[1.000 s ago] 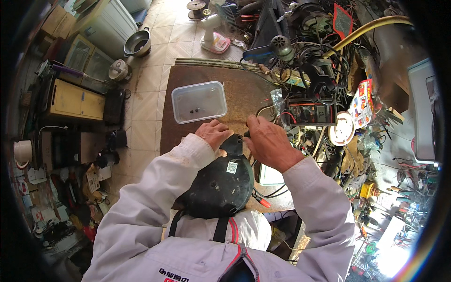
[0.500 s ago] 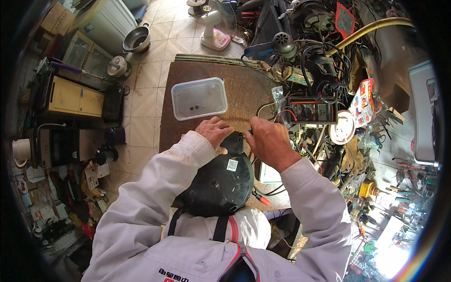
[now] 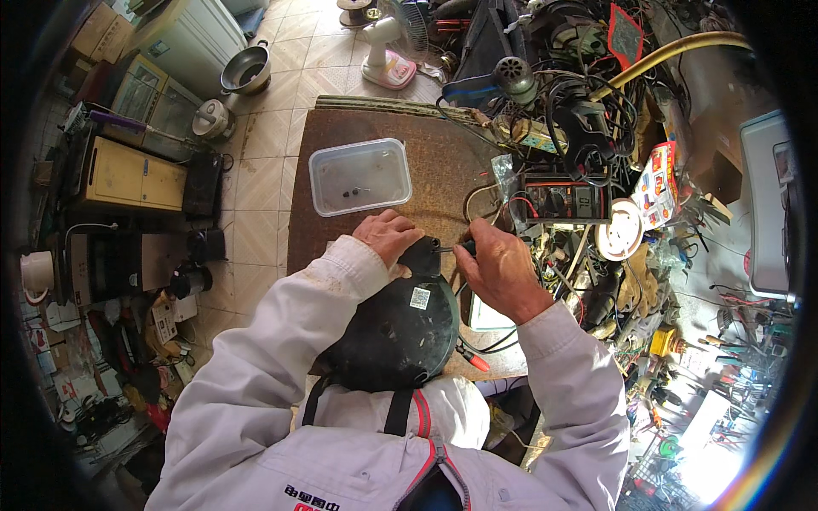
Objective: The person uses a screwdriver to remove screws from the bottom of a black electric pan, places them in a plastic container, and then opens the pan to reveal the interior cooking surface. The person closes the pan and sets it on the table.
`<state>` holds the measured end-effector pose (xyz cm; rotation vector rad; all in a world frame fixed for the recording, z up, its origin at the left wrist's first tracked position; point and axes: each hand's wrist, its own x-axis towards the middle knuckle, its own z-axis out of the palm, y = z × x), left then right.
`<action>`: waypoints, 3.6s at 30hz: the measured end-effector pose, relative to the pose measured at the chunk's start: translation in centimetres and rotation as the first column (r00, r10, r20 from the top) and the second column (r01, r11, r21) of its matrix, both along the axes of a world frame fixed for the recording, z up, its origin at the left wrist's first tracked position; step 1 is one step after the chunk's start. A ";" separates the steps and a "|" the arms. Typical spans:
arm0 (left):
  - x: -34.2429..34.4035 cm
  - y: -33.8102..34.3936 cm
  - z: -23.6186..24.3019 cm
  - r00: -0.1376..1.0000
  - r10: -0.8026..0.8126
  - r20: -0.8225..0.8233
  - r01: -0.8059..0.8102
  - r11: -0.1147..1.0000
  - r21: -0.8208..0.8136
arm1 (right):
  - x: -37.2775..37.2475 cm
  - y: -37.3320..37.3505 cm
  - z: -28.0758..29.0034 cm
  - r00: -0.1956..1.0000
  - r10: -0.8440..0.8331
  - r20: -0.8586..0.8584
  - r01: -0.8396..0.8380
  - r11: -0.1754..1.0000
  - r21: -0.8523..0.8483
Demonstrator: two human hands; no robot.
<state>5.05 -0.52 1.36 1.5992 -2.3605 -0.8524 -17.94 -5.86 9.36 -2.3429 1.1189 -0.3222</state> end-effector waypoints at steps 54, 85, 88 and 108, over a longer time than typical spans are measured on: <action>0.0 0.4 -0.6 0.999 0.024 -0.024 -0.026 0.998 -0.062 | -0.7 -0.2 0.8 0.999 0.026 0.019 -0.023 0.991 -0.132; 0.0 0.3 -1.2 0.995 -0.064 0.071 0.076 0.983 -0.168 | -15.1 23.3 -10.8 0.081 -0.995 0.051 0.208 0.066 0.976; -0.1 0.0 -0.8 0.992 -0.070 0.108 0.081 0.991 -0.108 | -15.2 23.8 -11.9 0.112 -0.987 0.115 0.345 0.147 0.927; -0.3 0.1 1.4 0.987 -0.029 0.157 0.007 0.990 0.140 | -15.2 23.7 -15.6 0.909 -0.352 -0.223 0.370 0.928 0.042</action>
